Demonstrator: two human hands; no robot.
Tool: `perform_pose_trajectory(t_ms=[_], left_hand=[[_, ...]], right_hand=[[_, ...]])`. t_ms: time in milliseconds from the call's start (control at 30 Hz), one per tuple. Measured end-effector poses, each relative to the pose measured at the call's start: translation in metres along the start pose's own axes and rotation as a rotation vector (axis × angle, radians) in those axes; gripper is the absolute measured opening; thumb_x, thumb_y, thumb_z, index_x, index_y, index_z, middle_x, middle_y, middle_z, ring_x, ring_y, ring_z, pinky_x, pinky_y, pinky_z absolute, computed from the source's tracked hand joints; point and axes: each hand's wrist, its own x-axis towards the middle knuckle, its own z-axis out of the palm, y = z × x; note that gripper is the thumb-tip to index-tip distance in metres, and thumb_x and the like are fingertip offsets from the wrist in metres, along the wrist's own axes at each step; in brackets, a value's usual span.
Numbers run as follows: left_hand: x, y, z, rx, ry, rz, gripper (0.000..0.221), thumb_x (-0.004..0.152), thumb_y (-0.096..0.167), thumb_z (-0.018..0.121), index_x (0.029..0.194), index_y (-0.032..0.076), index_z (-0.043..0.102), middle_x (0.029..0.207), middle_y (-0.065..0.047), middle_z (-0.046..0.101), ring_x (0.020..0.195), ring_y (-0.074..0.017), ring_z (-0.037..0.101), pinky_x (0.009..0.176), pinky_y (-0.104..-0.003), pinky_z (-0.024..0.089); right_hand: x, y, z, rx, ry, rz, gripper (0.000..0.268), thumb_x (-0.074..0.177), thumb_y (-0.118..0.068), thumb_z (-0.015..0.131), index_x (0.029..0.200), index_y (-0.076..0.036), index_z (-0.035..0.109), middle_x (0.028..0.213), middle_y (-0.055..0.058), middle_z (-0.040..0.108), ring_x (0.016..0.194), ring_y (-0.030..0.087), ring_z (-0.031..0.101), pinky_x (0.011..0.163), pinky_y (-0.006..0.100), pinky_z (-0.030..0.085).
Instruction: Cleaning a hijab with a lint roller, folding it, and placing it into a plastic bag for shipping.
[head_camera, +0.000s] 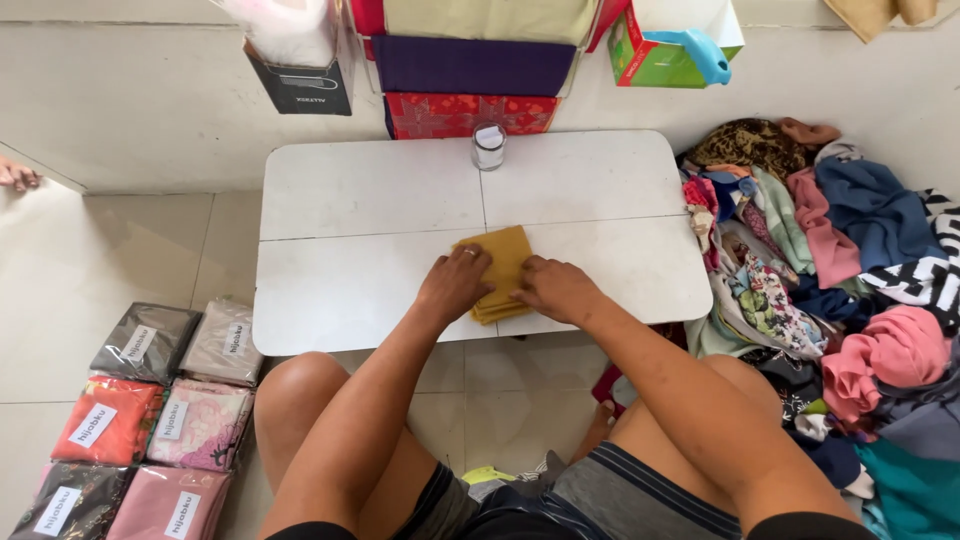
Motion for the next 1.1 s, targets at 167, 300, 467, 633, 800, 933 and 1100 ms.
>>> perform_pose_trajectory(t_ms=[167, 300, 467, 633, 800, 933, 1100], left_hand=[[-0.007, 0.005, -0.043, -0.042, -0.17, -0.104, 0.064, 0.088, 0.051, 0.074, 0.138, 0.02, 0.049, 0.146, -0.006, 0.047, 0.141, -0.0262, 0.042, 0.109, -0.047, 0.047], [-0.015, 0.008, -0.05, -0.119, -0.233, -0.159, 0.074, 0.084, 0.055, 0.075, 0.143, 0.023, 0.045, 0.153, -0.003, 0.039, 0.148, -0.0231, 0.035, 0.113, -0.048, 0.046], [-0.019, 0.004, -0.047, -0.154, -0.245, -0.15, 0.078, 0.083, 0.054, 0.077, 0.146, 0.023, 0.043, 0.157, -0.002, 0.036, 0.151, -0.0233, 0.031, 0.113, -0.05, 0.046], [-0.006, -0.004, -0.032, -0.172, -0.272, -0.15, 0.083, 0.079, 0.052, 0.084, 0.146, 0.024, 0.044, 0.157, -0.006, 0.038, 0.15, -0.0287, 0.031, 0.109, -0.053, 0.051], [-0.002, 0.0, -0.045, -0.188, -0.308, -0.153, 0.084, 0.076, 0.05, 0.087, 0.143, 0.023, 0.045, 0.151, -0.006, 0.037, 0.147, -0.0301, 0.033, 0.107, -0.051, 0.051], [0.001, 0.004, -0.043, -0.295, -0.305, -0.283, 0.091, 0.067, 0.045, 0.098, 0.14, 0.026, 0.047, 0.157, 0.005, 0.034, 0.147, -0.0216, 0.033, 0.113, -0.043, 0.041], [0.007, -0.002, -0.047, -0.252, -0.328, -0.219, 0.085, 0.072, 0.047, 0.092, 0.141, 0.025, 0.046, 0.155, -0.002, 0.036, 0.147, -0.0265, 0.032, 0.11, -0.047, 0.045]], right_hand=[[0.006, -0.004, 0.011, -0.009, 0.029, 0.041, 0.052, 0.096, -0.04, 0.065, 0.133, -0.004, 0.058, 0.133, 0.017, 0.055, 0.115, 0.041, 0.065, 0.091, 0.053, 0.057], [0.004, -0.002, 0.009, 0.058, 0.028, 0.029, 0.05, 0.091, -0.032, 0.073, 0.13, -0.005, 0.057, 0.131, 0.016, 0.05, 0.116, 0.044, 0.063, 0.088, 0.052, 0.059], [0.012, 0.006, 0.011, 0.077, 0.011, 0.052, 0.053, 0.09, -0.031, 0.075, 0.132, -0.007, 0.055, 0.133, 0.014, 0.047, 0.117, 0.043, 0.063, 0.089, 0.052, 0.06], [-0.01, 0.004, -0.112, 0.222, 0.317, 0.089, 0.056, 0.09, -0.038, 0.069, 0.14, -0.013, 0.058, 0.139, 0.018, 0.058, 0.131, 0.045, 0.053, 0.105, 0.062, 0.045], [0.009, 0.111, -0.181, -0.477, 1.149, 0.536, 0.065, 0.085, -0.055, 0.076, 0.124, -0.008, 0.054, 0.113, 0.014, 0.054, 0.107, 0.035, 0.059, 0.09, 0.05, 0.045], [0.024, 0.169, -0.216, -0.123, 0.818, 0.73, 0.058, 0.096, -0.049, 0.068, 0.125, -0.011, 0.036, 0.102, 0.016, 0.065, 0.083, 0.037, 0.071, 0.072, 0.05, 0.054], [0.022, 0.182, -0.215, -0.077, 0.877, 0.739, 0.042, 0.097, -0.027, 0.052, 0.137, -0.016, 0.043, 0.103, 0.02, 0.066, 0.091, 0.049, 0.069, 0.079, 0.061, 0.053]])
